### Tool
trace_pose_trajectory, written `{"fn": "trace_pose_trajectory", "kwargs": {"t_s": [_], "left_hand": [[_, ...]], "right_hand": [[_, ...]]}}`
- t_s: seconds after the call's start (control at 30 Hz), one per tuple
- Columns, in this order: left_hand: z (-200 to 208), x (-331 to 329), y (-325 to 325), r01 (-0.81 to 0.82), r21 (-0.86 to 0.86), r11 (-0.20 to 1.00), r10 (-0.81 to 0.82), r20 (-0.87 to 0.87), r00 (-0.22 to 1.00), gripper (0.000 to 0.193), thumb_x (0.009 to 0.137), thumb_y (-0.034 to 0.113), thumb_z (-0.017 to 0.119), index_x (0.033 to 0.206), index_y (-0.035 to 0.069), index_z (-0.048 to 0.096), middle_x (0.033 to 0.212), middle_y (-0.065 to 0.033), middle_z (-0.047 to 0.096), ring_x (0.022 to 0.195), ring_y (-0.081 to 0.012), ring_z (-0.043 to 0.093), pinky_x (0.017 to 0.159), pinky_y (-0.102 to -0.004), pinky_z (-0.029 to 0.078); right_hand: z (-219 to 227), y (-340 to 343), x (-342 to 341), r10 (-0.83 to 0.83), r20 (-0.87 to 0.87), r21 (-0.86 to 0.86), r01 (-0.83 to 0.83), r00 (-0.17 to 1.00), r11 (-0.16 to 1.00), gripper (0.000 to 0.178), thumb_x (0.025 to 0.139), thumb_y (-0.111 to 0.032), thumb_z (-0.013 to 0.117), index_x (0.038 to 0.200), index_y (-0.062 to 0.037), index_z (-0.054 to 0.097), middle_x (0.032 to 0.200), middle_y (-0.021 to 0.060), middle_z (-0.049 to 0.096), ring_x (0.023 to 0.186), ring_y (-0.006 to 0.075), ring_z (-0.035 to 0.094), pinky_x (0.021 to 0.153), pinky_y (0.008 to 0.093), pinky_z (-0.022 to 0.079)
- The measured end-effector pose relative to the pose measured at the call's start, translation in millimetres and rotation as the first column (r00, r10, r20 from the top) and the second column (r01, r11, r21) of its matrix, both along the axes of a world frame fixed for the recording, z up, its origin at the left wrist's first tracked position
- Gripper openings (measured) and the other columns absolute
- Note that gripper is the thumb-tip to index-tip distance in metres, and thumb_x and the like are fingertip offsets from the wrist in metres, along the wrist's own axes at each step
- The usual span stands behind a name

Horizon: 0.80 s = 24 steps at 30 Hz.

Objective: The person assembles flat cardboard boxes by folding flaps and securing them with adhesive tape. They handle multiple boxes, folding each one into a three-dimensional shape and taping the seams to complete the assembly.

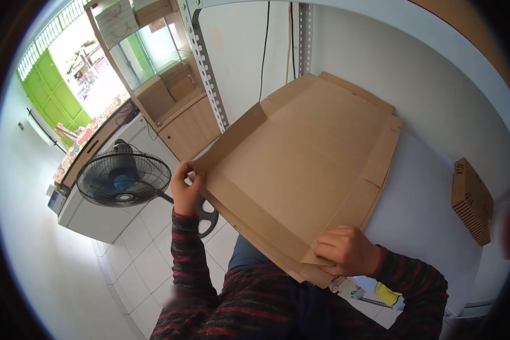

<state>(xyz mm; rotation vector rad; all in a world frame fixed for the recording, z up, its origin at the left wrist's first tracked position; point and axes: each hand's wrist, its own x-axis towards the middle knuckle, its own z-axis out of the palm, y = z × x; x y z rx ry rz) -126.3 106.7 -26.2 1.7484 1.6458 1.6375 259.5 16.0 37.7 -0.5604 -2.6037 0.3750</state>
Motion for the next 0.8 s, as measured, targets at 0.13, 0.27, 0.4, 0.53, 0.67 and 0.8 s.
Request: {"fn": "trace_pose_trajectory", "kwargs": {"t_s": [0.13,0.27,0.4,0.53,0.67,0.8], "left_hand": [[20,17,-15,0.116,0.089,0.989,-0.093,-0.229,0.969,0.019,0.068,-0.006,0.058,0.086,-0.001,0.064,0.094,-0.0108,0.069,0.086,-0.0225,0.066,0.08,-0.0288,0.049],[10,16,-24,0.214,-0.057,0.975,-0.221,-0.249,0.943,0.023,0.066,-0.012,0.056,0.084,0.0,0.064,0.099,-0.0121,0.072,0.091,-0.0267,0.068,0.086,-0.0328,0.048],[4,20,-23,0.241,0.027,0.97,-0.213,-0.375,0.902,0.026,0.066,-0.016,0.055,0.084,0.001,0.064,0.099,-0.0121,0.073,0.091,-0.0282,0.069,0.092,-0.0362,0.048],[6,17,-24,0.226,-0.003,0.974,-0.208,-0.395,0.895,0.032,0.07,-0.012,0.056,0.098,0.002,0.063,0.111,-0.0137,0.069,0.108,-0.0277,0.065,0.097,-0.038,0.045],[40,46,-43,0.074,0.286,0.955,0.05,-0.402,0.914,0.038,0.071,0.005,0.067,0.108,0.001,0.061,0.119,-0.0158,0.064,0.118,-0.0309,0.057,0.103,-0.046,0.038],[66,79,-74,0.398,0.258,0.88,-0.249,-0.463,0.851,0.046,0.068,0.027,0.078,0.105,0.003,0.064,0.111,-0.0107,0.065,0.112,-0.0282,0.059,0.104,-0.05,0.035]], "right_hand": [[1,-1,-1,0.033,0.01,-0.051,-0.032,0.999,0.998,0.023,0.066,-0.017,0.072,0.073,-0.006,0.053,0.071,0.0079,0.053,0.068,0.0268,0.059,0.061,0.0372,0.048],[-3,0,-1,0.041,0.056,-0.077,-0.037,0.998,0.996,0.024,0.062,-0.013,0.072,0.075,-0.0057,0.054,0.074,0.0077,0.053,0.07,0.0273,0.059,0.062,0.0376,0.049],[-7,2,1,0.045,0.102,-0.067,-0.039,0.994,0.997,0.029,0.059,-0.014,0.076,0.079,-0.0068,0.056,0.075,0.0069,0.052,0.071,0.0273,0.059,0.062,0.0376,0.048],[-2,4,3,0.021,0.072,-0.116,-0.012,0.997,0.993,0.027,0.06,-0.009,0.075,0.081,-0.0066,0.059,0.077,0.0071,0.055,0.072,0.0274,0.06,0.063,0.0376,0.049],[7,13,10,-0.121,-0.065,-0.255,0.101,0.99,0.962,0.015,0.072,-0.01,0.074,0.08,-0.0043,0.063,0.08,0.0074,0.061,0.074,0.0263,0.063,0.063,0.0367,0.05],[13,19,13,-0.204,-0.196,-0.436,0.101,0.959,0.894,0.011,0.08,-0.008,0.075,0.083,-0.0017,0.066,0.077,0.0069,0.062,0.069,0.0188,0.063,0.056,0.0298,0.049]]}}
